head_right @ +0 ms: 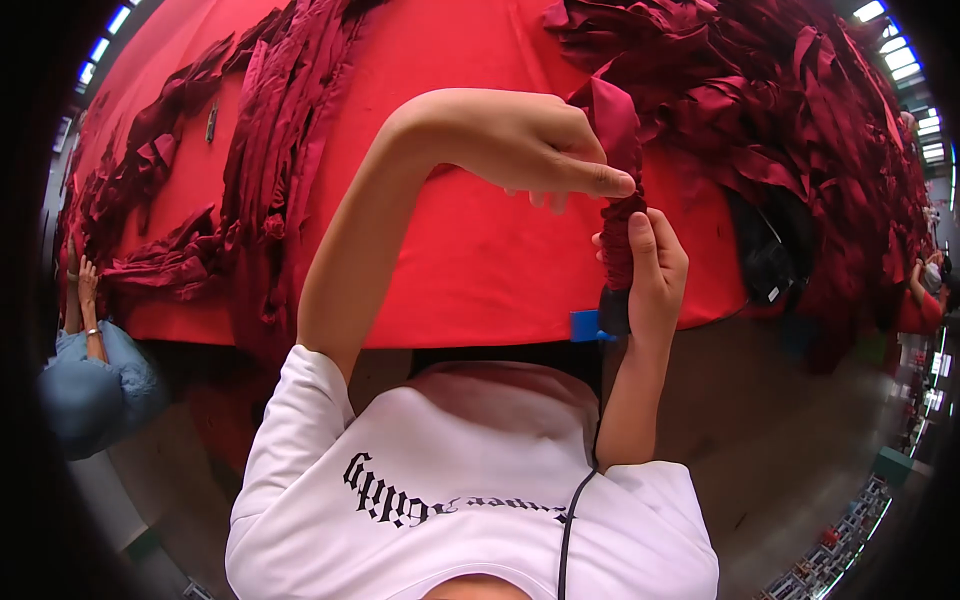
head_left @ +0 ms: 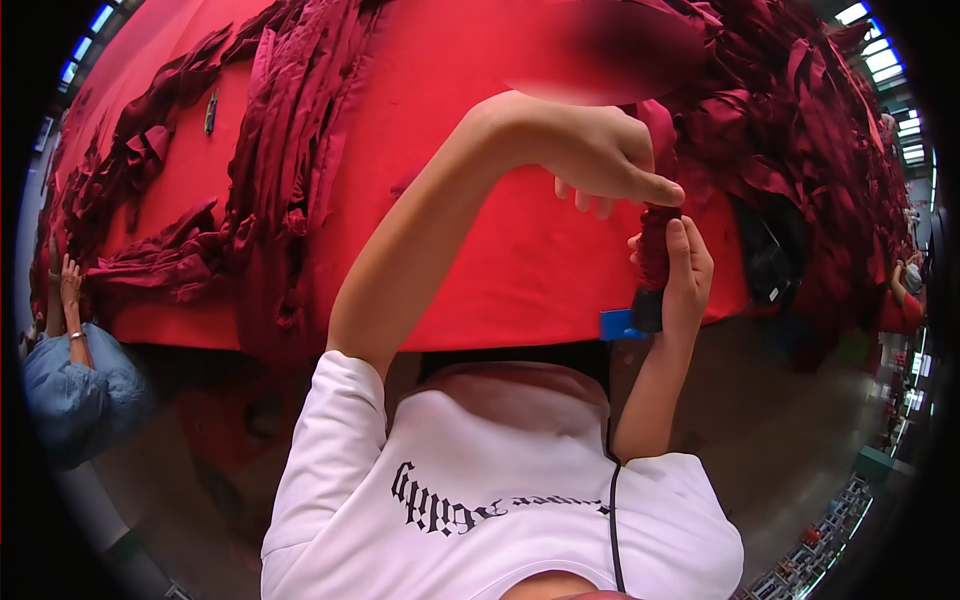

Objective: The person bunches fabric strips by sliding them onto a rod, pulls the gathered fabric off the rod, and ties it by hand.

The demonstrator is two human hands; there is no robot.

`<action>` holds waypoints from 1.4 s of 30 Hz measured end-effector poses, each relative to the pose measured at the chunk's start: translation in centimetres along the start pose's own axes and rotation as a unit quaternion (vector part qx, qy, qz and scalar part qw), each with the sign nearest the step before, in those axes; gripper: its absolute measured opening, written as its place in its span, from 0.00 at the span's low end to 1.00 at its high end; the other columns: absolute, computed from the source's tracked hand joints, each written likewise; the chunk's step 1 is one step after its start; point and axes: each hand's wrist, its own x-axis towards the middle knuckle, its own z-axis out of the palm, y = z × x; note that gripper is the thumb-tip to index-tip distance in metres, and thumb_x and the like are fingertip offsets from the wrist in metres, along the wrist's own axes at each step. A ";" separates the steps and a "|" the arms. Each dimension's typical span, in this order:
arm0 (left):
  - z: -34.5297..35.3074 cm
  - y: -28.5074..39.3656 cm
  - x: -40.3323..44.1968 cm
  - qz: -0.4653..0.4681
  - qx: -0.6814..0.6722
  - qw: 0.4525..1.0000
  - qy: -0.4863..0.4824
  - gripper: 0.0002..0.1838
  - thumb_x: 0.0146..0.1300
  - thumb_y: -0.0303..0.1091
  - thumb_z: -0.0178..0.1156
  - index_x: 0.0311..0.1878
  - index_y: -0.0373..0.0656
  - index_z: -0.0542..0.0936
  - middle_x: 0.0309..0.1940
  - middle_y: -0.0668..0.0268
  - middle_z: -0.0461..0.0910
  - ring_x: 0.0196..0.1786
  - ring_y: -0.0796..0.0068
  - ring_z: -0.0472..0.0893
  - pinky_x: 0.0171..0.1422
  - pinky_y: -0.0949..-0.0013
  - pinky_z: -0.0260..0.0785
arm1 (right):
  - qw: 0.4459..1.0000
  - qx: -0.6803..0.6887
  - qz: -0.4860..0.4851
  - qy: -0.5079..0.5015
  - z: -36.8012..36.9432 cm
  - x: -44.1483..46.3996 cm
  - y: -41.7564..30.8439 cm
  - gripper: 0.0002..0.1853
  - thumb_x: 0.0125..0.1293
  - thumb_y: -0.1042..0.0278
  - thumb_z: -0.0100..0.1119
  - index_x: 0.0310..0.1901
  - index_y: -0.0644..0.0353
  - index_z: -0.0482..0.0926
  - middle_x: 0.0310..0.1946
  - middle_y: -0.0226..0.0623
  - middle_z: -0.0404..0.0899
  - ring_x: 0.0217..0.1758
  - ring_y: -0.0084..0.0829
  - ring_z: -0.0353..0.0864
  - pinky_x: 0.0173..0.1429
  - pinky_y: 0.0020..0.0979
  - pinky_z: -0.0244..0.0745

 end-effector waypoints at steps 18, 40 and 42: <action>0.5 -4.4 4.3 0.013 -0.187 0.982 -0.018 0.30 0.73 0.57 0.55 0.33 0.34 0.85 0.28 0.58 0.87 0.33 0.71 0.86 0.40 0.69 0.77 | 0.998 -0.046 -0.040 -0.007 -0.6 -0.1 0.5 0.12 0.76 0.62 0.55 0.44 0.64 0.78 0.29 0.28 0.81 0.31 0.14 0.78 0.35 0.21 0.71; 1.6 -2.3 3.8 -0.029 -0.135 0.981 -0.137 0.27 0.76 0.52 0.53 0.33 0.36 0.83 0.29 0.62 0.87 0.35 0.71 0.87 0.41 0.70 0.77 | 0.962 -0.230 -0.146 -0.010 -2.0 0.3 -2.6 0.12 0.73 0.65 0.56 0.42 0.68 0.80 0.27 0.41 0.80 0.30 0.31 0.80 0.37 0.31 0.73; 1.1 -3.4 3.9 -0.034 -0.169 0.980 -0.097 0.29 0.77 0.52 0.51 0.32 0.33 0.83 0.26 0.60 0.86 0.32 0.71 0.87 0.40 0.71 0.78 | 0.968 -0.199 -0.152 -0.003 -1.9 0.5 -2.3 0.14 0.73 0.62 0.56 0.43 0.68 0.81 0.29 0.41 0.83 0.32 0.28 0.82 0.37 0.30 0.74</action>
